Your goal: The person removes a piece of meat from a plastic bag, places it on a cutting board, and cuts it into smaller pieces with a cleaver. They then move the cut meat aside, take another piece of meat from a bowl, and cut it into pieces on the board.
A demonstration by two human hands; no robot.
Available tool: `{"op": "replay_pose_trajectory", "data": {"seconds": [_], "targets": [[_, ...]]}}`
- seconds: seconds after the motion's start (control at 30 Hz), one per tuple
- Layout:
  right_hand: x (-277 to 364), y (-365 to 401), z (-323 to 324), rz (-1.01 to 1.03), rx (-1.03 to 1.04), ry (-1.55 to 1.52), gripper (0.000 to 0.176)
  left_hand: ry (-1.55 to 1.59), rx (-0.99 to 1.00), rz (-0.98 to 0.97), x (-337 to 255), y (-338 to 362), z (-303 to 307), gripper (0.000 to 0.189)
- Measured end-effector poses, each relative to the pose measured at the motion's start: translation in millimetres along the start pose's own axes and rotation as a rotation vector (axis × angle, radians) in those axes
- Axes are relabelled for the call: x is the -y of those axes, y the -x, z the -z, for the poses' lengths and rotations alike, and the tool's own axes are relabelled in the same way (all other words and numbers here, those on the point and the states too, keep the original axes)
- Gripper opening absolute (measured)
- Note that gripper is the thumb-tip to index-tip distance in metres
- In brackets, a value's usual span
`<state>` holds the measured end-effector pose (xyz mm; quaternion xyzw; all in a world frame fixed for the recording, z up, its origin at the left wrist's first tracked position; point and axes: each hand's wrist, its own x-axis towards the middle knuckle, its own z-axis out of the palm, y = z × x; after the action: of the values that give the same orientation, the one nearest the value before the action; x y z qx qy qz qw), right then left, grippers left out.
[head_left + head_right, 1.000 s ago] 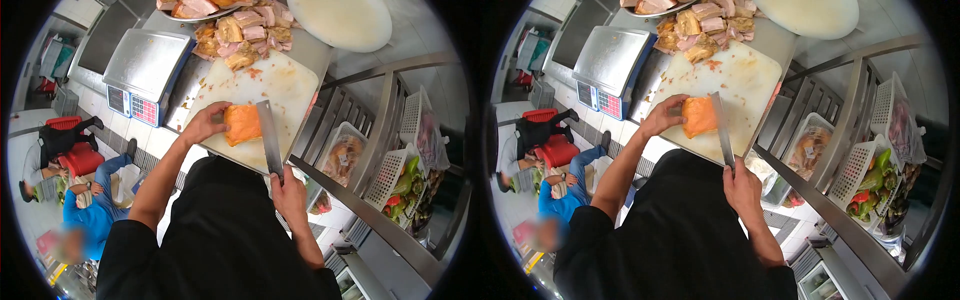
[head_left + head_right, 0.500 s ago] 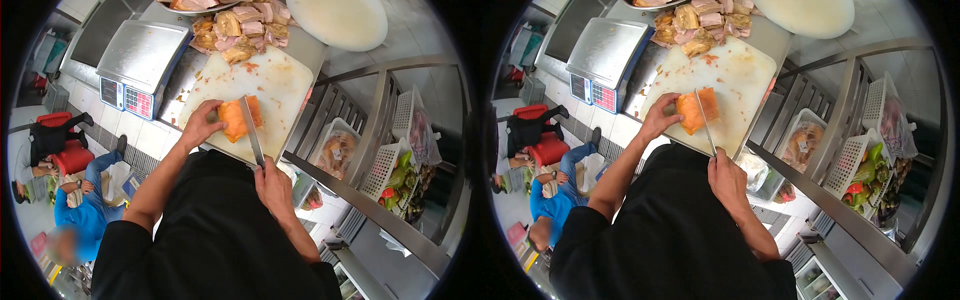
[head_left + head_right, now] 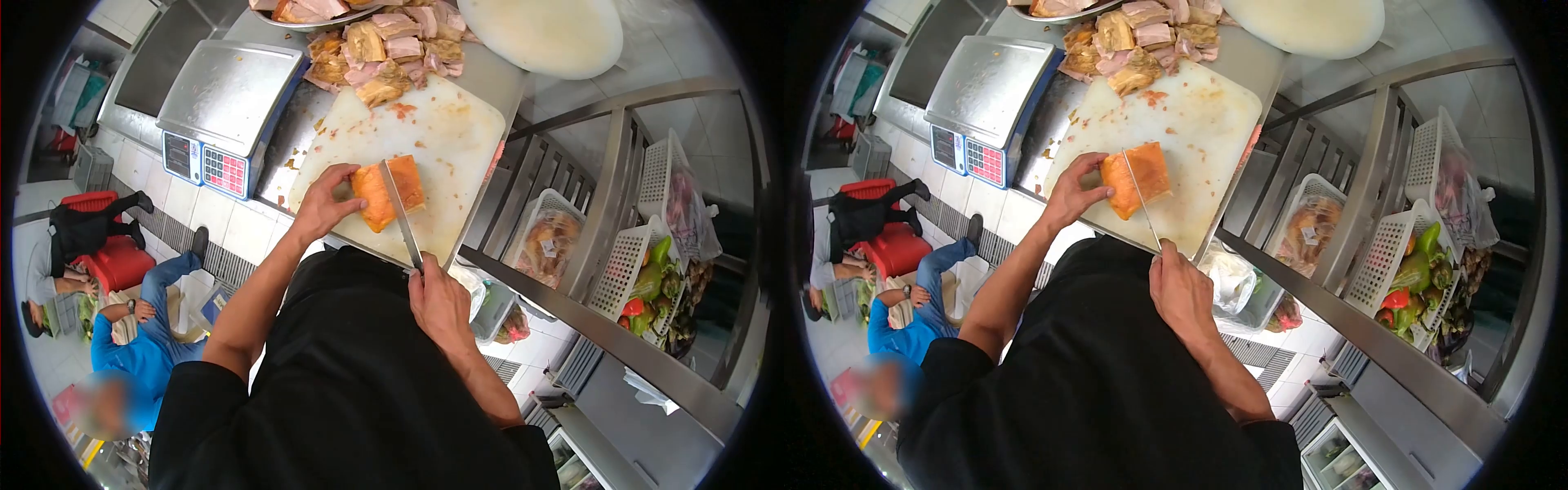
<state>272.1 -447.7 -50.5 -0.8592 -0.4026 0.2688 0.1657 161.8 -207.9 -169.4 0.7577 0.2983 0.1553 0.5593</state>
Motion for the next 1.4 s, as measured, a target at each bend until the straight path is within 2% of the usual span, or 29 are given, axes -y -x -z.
{"op": "replay_pose_trajectory", "data": {"seconds": [0.2, 0.4, 0.5, 0.87, 0.97, 1.03, 1.13, 1.17, 1.27, 1.3, 1.4], "targets": [[-3.4, -1.8, 0.6, -0.026, 0.046, -0.003, 0.023, 0.001, 0.002, -0.008, -1.8, 0.1, 0.5, 0.064], [-2.3, 1.2, -1.6, 0.0, -0.014, -0.031, 0.024, 0.0, 0.007, -0.013, -1.8, 0.2, 0.2, 0.064], [-2.8, 0.3, -4.6, -0.03, 0.031, -0.01, 0.025, -0.009, 0.031, 0.036, -4.9, -0.2, 1.0, 0.067], [-3.0, 1.7, -12.0, 0.011, 0.04, 0.031, 0.033, 0.025, -0.002, -0.008, 0.8, -0.6, -1.5, 0.064], [-4.4, 2.6, -10.2, 0.005, 0.032, 0.012, 0.034, 0.015, 0.047, 0.05, 1.3, 0.5, -0.9, 0.067], [-4.2, 0.7, -8.9, 0.013, 0.025, -0.004, 0.034, -0.07, -0.001, -0.094, 4.2, 1.2, -4.6, 0.068], [-0.8, -2.2, -2.5, -0.003, -0.004, -0.015, 0.03, -0.051, -0.123, -0.121, 3.4, -5.7, -24.4, 0.065], [3.5, -4.1, 4.3, -0.029, 0.038, 0.017, 0.028, -0.097, -0.177, -0.161, 3.6, -10.2, -32.5, 0.055], [17.5, -6.3, 15.5, -0.035, 0.052, 0.086, 0.022, -0.106, -0.237, -0.098, 0.5, -14.0, -53.6, 0.045], [21.4, -7.8, 18.0, -0.034, 0.059, 0.12, 0.021, -0.136, -0.324, -0.163, -0.4, -14.8, -60.2, 0.039], [30.2, -11.3, 19.9, -0.028, 0.064, 0.179, 0.018, -0.144, -0.398, -0.138, 0.3, -16.0, -67.2, 0.041]]}}
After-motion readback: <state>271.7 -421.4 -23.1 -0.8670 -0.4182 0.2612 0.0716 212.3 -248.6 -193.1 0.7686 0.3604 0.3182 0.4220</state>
